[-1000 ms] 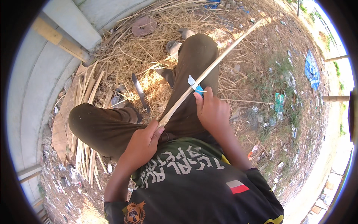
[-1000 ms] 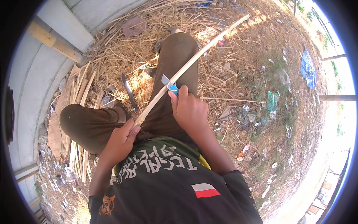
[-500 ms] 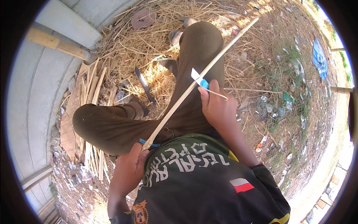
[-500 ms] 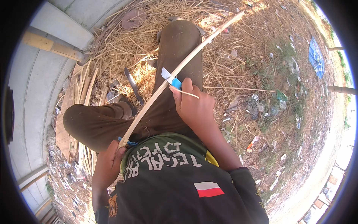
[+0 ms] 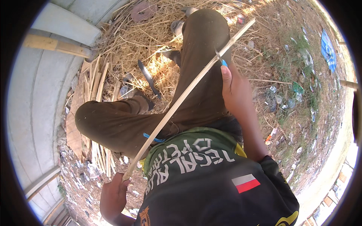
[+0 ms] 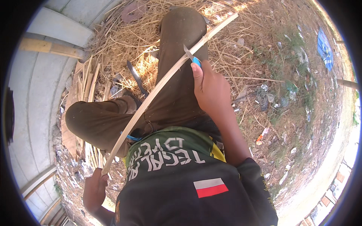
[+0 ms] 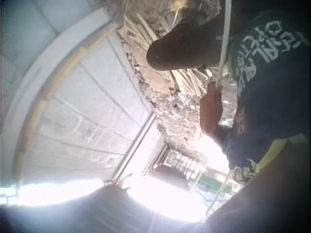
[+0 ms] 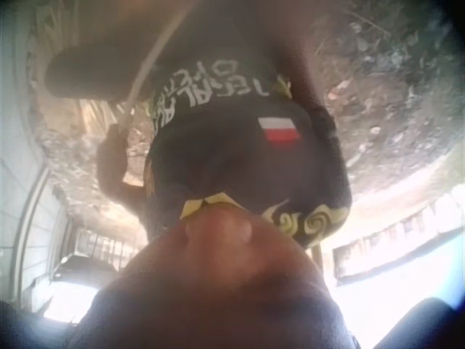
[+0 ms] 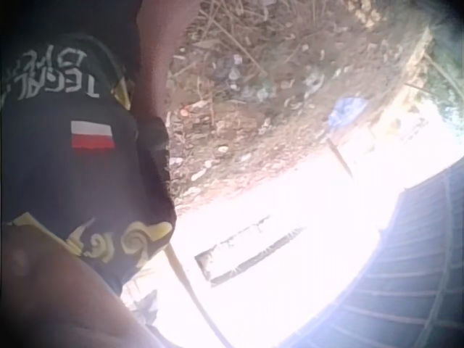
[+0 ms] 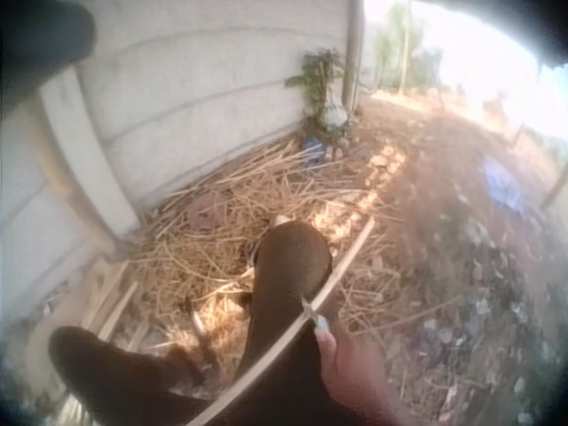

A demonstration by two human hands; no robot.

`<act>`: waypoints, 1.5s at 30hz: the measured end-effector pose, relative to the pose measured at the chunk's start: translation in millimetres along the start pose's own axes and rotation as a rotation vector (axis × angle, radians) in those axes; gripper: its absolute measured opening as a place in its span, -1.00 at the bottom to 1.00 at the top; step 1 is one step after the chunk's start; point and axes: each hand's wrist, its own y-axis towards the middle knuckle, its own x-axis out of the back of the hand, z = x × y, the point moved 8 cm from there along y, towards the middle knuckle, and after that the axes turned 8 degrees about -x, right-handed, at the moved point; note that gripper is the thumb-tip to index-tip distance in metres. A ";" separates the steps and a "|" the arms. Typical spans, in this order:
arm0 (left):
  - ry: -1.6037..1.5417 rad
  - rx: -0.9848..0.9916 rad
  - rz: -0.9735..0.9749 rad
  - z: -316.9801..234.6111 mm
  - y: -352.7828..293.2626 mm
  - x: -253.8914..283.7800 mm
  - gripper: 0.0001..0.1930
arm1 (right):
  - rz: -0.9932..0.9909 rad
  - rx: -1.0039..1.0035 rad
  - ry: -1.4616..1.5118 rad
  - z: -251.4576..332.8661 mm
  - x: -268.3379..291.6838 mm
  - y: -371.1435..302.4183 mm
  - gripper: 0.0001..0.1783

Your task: The person sits on the ground and uses a utility knife to shave a long bamboo stick, removing thin strips of wood. The person holds the stick with one hand and carefully scrapes the blade along its length to smooth the surface.

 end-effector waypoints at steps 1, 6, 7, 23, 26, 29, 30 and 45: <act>0.013 0.006 0.000 1.7 -2.3 -0.1 -0.68 | 0.001 0.008 0.018 -1.6 -1.8 -2.4 -0.48; -0.025 0.020 -0.024 3.2 8.8 -12.1 -0.79 | 0.118 -0.011 0.117 -5.4 3.3 -2.9 -0.49; -0.041 0.008 -0.031 1.3 13.6 -16.5 -0.82 | 0.112 0.049 0.087 -0.1 4.7 -4.5 -0.49; -0.022 -0.067 -0.087 -20.8 32.6 -28.7 -0.76 | 0.030 0.267 -0.172 12.8 -6.7 -28.7 -0.52; 0.035 -0.071 -0.117 -18.6 24.9 -27.2 -0.75 | 0.022 0.231 -0.170 14.0 -8.9 -29.6 -0.54; 0.107 -0.075 -0.148 -22.3 17.7 -22.8 -0.74 | -0.004 0.186 -0.175 12.4 -12.3 -30.1 -0.53; 0.136 -0.074 -0.159 -23.0 15.1 -20.2 -0.74 | -0.022 0.173 -0.181 11.8 -12.7 -29.9 -0.52; 0.401 0.051 -0.027 28.7 -45.2 -2.2 -0.78 | -0.043 0.028 -0.106 4.1 -1.6 -15.9 -0.46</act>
